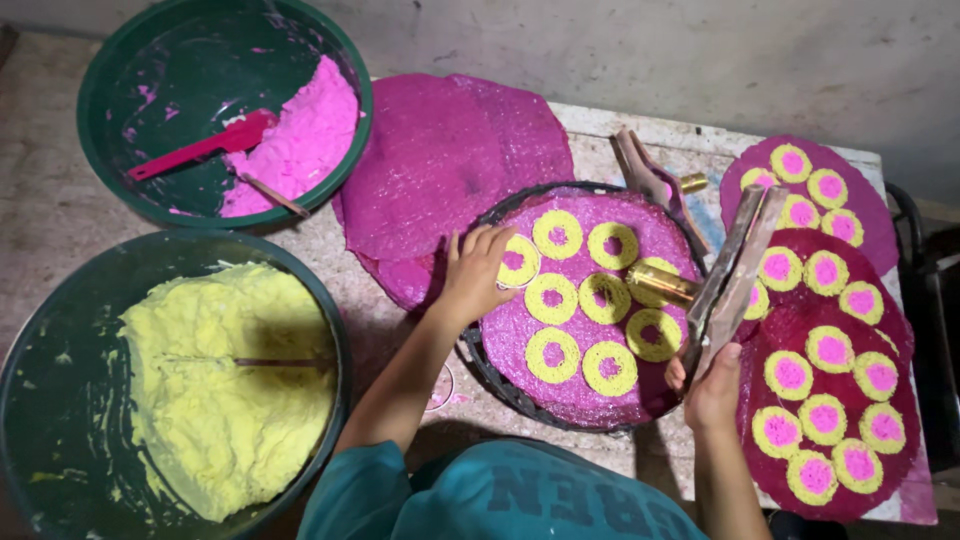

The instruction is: The person uses a wooden press to extrude yellow dough into rings on a pink dough base, then fills the centers with pink dough. The finished two-toned sweets are arranged on trays.

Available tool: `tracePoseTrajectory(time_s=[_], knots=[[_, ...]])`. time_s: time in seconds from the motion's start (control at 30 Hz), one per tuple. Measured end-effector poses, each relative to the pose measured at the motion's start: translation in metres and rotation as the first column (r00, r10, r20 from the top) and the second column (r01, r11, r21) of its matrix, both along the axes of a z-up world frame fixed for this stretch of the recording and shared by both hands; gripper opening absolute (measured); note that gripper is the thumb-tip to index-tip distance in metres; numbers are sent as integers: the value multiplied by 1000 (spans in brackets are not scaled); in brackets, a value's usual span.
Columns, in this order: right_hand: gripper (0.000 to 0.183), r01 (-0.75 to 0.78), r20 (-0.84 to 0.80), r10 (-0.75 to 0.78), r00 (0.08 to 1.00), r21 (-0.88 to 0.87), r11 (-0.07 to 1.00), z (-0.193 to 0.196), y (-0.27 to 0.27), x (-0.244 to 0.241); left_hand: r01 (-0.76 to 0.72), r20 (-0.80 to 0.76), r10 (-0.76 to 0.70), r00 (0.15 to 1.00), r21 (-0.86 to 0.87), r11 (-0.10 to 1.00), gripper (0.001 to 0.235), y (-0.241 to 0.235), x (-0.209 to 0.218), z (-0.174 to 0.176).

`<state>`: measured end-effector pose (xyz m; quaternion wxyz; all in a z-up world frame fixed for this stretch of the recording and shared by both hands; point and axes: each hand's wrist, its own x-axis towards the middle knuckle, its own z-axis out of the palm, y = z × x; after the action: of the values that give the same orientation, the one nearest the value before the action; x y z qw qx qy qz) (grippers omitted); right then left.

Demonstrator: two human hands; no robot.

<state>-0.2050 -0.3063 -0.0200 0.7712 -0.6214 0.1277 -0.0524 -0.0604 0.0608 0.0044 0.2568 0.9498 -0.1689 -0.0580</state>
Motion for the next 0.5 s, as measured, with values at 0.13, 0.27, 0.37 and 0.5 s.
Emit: tracePoseTrajectory(time_s=[0.13, 0.27, 0.37, 0.5], knots=[[77, -8, -17, 8, 1000, -2, 1000, -2, 2, 0, 84, 102, -89, 991, 56, 995, 70, -9, -12, 2], [76, -13, -19, 12, 1000, -22, 1000, -4, 4, -3, 100, 135, -114, 984, 110, 989, 49, -15, -27, -4], [75, -11, -19, 11, 1000, -27, 1000, -4, 2, -2, 107, 188, -99, 977, -32, 994, 56, -15, -23, -5], [74, 7, -49, -6, 999, 6, 1000, -8, 1, -3, -9, 22, 10, 1000, -41, 999, 99, -11, -11, 1]])
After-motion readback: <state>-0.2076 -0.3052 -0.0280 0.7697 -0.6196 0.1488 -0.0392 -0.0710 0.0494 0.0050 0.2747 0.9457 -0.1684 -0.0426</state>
